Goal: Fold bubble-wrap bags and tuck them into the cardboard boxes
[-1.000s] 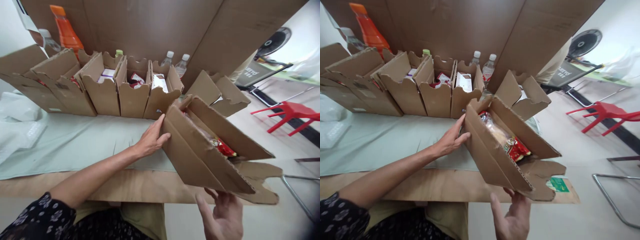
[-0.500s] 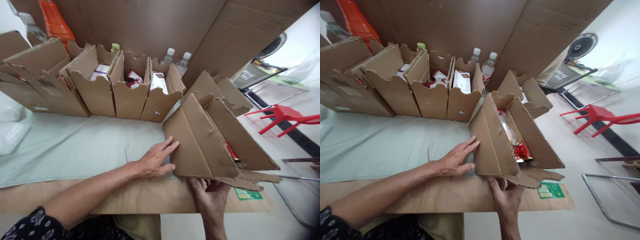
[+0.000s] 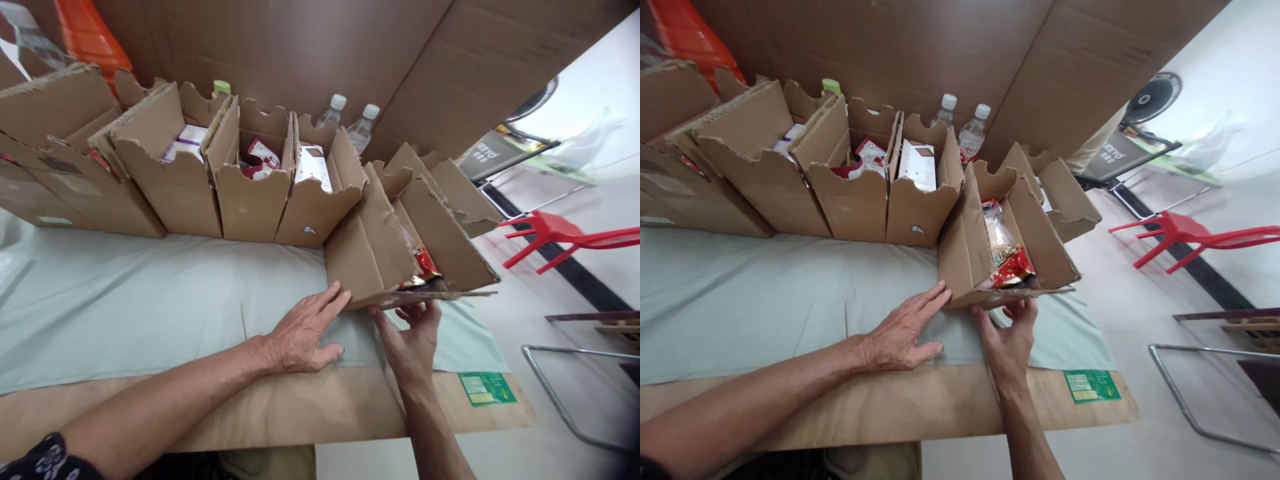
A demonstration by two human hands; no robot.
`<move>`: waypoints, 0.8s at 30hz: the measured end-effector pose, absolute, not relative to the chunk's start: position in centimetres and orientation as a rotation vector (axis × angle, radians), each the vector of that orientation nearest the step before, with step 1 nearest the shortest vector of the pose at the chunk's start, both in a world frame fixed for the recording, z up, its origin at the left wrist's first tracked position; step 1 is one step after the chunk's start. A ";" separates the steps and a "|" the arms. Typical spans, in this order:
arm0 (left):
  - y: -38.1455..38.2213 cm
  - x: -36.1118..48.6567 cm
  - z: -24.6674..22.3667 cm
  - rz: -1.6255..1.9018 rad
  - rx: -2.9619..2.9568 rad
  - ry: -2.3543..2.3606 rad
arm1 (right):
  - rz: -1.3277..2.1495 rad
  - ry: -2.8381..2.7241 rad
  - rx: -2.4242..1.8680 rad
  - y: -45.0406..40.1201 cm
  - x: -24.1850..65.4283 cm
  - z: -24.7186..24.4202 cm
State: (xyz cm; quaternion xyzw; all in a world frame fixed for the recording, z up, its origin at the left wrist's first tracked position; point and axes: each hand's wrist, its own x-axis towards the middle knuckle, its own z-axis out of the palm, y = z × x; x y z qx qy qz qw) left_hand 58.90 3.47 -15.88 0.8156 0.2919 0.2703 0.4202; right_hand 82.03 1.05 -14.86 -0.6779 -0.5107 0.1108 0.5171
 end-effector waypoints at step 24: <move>3.5 59.2 -16.5 0.732 2.169 0.800 | 0.110 -1.829 -1.377 6.7 78.9 -10.6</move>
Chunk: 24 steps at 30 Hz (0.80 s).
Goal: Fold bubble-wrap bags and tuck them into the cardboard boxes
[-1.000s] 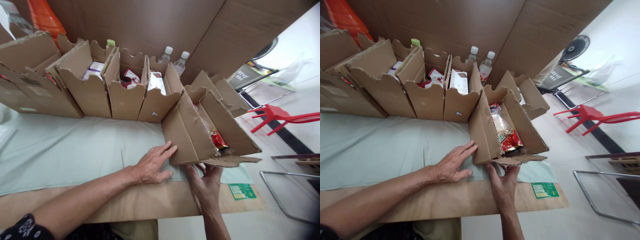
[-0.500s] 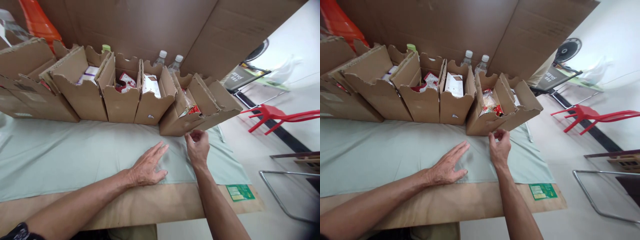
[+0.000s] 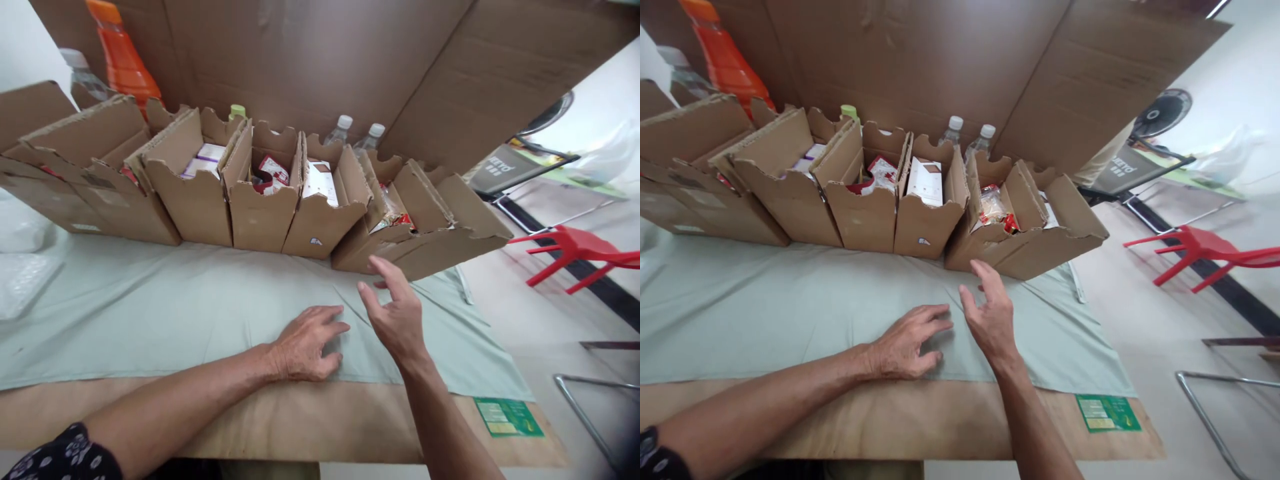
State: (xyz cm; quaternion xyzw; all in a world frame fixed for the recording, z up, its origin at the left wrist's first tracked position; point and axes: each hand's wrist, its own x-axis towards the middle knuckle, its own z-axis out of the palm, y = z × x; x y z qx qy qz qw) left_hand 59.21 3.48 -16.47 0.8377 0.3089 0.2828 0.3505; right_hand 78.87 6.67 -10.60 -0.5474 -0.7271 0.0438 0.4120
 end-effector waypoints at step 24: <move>-5.1 50.1 -10.7 0.934 2.012 1.063 | 0.069 -1.594 -1.591 -11.2 86.1 -5.5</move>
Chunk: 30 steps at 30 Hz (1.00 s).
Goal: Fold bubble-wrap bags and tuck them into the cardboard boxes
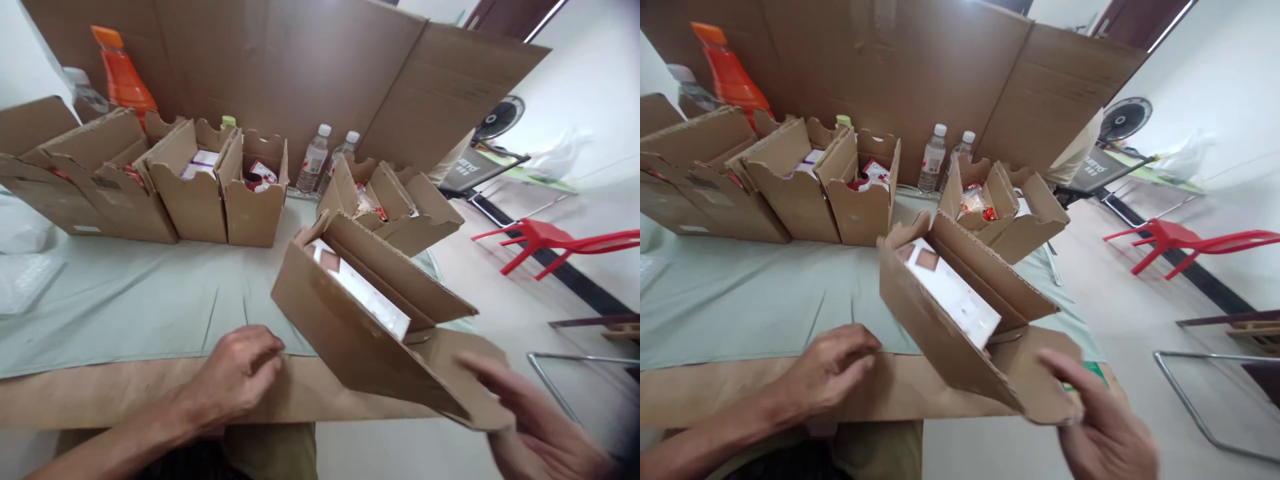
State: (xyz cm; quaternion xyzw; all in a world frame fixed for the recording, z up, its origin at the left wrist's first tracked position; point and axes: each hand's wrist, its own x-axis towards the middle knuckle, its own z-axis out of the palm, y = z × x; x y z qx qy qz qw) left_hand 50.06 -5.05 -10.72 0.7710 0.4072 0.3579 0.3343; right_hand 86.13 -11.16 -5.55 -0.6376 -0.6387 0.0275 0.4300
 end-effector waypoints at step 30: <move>1.4 41.2 -14.0 1.280 1.423 1.731 | 0.721 -1.805 -1.445 3.2 70.9 -15.1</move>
